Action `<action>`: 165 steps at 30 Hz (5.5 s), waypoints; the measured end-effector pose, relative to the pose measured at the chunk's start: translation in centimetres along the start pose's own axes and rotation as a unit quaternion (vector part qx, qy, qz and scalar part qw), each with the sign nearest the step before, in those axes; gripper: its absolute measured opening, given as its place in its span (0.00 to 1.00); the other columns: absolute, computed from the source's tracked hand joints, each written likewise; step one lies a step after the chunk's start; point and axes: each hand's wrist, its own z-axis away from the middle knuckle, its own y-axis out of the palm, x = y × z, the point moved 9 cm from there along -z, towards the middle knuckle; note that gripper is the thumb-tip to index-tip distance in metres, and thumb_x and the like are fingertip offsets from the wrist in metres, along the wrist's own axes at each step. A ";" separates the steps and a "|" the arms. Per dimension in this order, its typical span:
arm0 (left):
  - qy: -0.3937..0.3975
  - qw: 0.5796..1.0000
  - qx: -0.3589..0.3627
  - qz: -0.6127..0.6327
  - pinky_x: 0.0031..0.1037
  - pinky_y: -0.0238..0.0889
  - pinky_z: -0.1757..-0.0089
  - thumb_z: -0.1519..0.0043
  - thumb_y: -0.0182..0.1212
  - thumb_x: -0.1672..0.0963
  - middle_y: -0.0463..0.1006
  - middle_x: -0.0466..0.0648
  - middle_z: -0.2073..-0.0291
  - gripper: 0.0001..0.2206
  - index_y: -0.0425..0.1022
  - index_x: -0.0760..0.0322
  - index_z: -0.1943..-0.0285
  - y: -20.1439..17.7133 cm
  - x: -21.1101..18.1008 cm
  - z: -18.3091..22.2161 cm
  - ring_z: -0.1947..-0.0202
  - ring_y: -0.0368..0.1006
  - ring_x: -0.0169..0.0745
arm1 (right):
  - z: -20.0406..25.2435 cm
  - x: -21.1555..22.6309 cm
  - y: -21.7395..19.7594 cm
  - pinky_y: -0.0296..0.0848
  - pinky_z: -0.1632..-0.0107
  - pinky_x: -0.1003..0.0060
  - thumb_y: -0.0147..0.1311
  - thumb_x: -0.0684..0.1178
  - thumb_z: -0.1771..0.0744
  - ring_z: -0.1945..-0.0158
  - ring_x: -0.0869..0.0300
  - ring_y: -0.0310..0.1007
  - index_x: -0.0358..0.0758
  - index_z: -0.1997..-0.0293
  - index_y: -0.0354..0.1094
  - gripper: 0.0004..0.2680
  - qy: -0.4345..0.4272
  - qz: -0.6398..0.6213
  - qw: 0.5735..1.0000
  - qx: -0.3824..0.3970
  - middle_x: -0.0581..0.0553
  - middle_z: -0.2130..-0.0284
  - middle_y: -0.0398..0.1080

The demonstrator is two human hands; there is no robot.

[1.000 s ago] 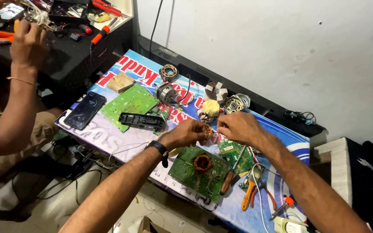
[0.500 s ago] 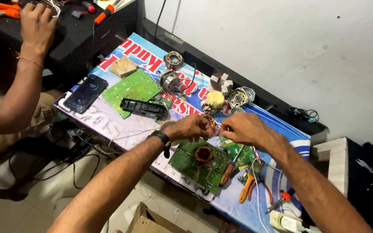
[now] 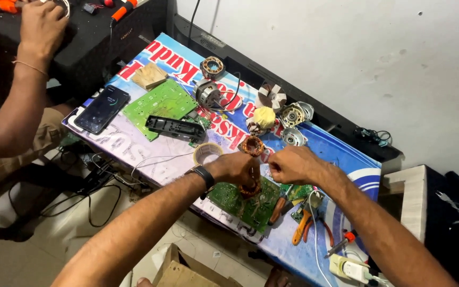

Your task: Soldering copper coils and other electronic components onto a circuit board.

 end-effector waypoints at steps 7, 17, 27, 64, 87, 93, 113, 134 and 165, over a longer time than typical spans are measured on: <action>-0.022 0.996 -0.004 0.082 0.33 0.76 0.60 0.48 0.70 0.50 0.86 0.43 0.66 0.14 0.84 0.48 0.54 -2.6 2.9 0.8 0.65 0.83 0.41 | 0.7 2.3 0.5 0.75 0.47 0.48 0.53 0.62 0.39 0.51 0.44 0.78 0.52 0.66 0.75 0.10 -0.015 0.049 0.996 0.074 0.42 0.67 0.79; 0.115 0.991 0.006 0.066 0.41 0.76 0.53 0.42 0.64 0.50 0.86 0.47 0.63 0.12 0.84 0.47 0.50 -2.4 -4.5 3.4 0.55 0.82 0.51 | -0.1 0.3 -1.3 0.73 0.52 0.46 0.55 0.60 0.39 0.53 0.44 0.78 0.50 0.69 0.73 0.09 -0.008 -0.032 0.998 0.054 0.43 0.68 0.79; 0.118 0.987 -0.055 0.089 0.45 0.73 0.52 0.40 0.61 0.49 0.85 0.49 0.69 0.11 0.83 0.53 0.60 -2.4 -3.0 3.0 0.58 0.82 0.54 | 1.2 0.5 -4.9 0.74 0.56 0.51 0.57 0.58 0.38 0.60 0.49 0.80 0.49 0.68 0.74 0.08 0.022 -0.099 0.995 -0.027 0.45 0.72 0.80; -0.157 0.944 -0.073 0.282 0.21 0.64 0.84 0.41 0.64 0.52 0.84 0.52 0.75 0.16 0.80 0.63 0.48 -2.4 8.8 1.2 0.89 0.66 0.33 | -1.8 1.6 0.5 0.76 0.48 0.54 0.57 0.57 0.40 0.53 0.50 0.79 0.58 0.69 0.77 0.05 0.000 0.037 0.995 0.089 0.50 0.69 0.80; -0.169 0.968 -0.019 0.186 0.22 0.67 0.83 0.44 0.63 0.49 0.85 0.46 0.75 0.17 0.84 0.56 0.50 0.2 10.8 2.0 0.86 0.74 0.41 | -3.6 6.3 -0.5 0.79 0.50 0.54 0.60 0.51 0.37 0.58 0.52 0.80 0.51 0.63 0.79 0.05 -0.065 0.118 0.988 0.080 0.46 0.70 0.78; -0.155 0.967 0.016 0.203 0.24 0.70 0.82 0.44 0.63 0.50 0.84 0.49 0.75 0.15 0.84 0.59 0.53 2.3 10.0 1.4 0.84 0.75 0.43 | 0.4 7.0 -1.9 0.78 0.48 0.55 0.58 0.51 0.34 0.57 0.50 0.80 0.45 0.60 0.77 0.05 -0.060 0.096 0.992 0.062 0.44 0.69 0.78; -0.128 0.974 0.045 0.182 0.27 0.76 0.79 0.46 0.65 0.50 0.84 0.54 0.70 0.15 0.85 0.54 0.53 2.5 9.1 0.2 0.77 0.79 0.46 | 2.1 7.5 -1.0 0.81 0.57 0.67 0.51 0.47 0.30 0.65 0.58 0.79 0.45 0.60 0.70 0.03 -0.155 0.007 0.988 0.009 0.49 0.73 0.73; -0.131 0.961 0.037 0.240 0.29 0.77 0.81 0.48 0.68 0.56 0.82 0.58 0.73 0.11 0.84 0.62 0.57 1.2 6.2 1.5 0.81 0.78 0.46 | 5.5 5.8 2.0 0.73 0.73 0.67 0.44 0.43 0.31 0.76 0.63 0.70 0.50 0.70 0.65 0.07 -0.313 0.159 0.903 -0.249 0.58 0.77 0.65; -0.135 0.974 0.041 0.176 0.27 0.79 0.79 0.46 0.66 0.51 0.82 0.53 0.74 0.13 0.81 0.61 0.59 1.2 5.8 1.3 0.80 0.79 0.43 | 0.9 1.5 6.0 0.73 0.68 0.66 0.49 0.55 0.32 0.72 0.59 0.75 0.53 0.71 0.65 0.08 -0.191 0.079 0.967 -0.149 0.57 0.78 0.66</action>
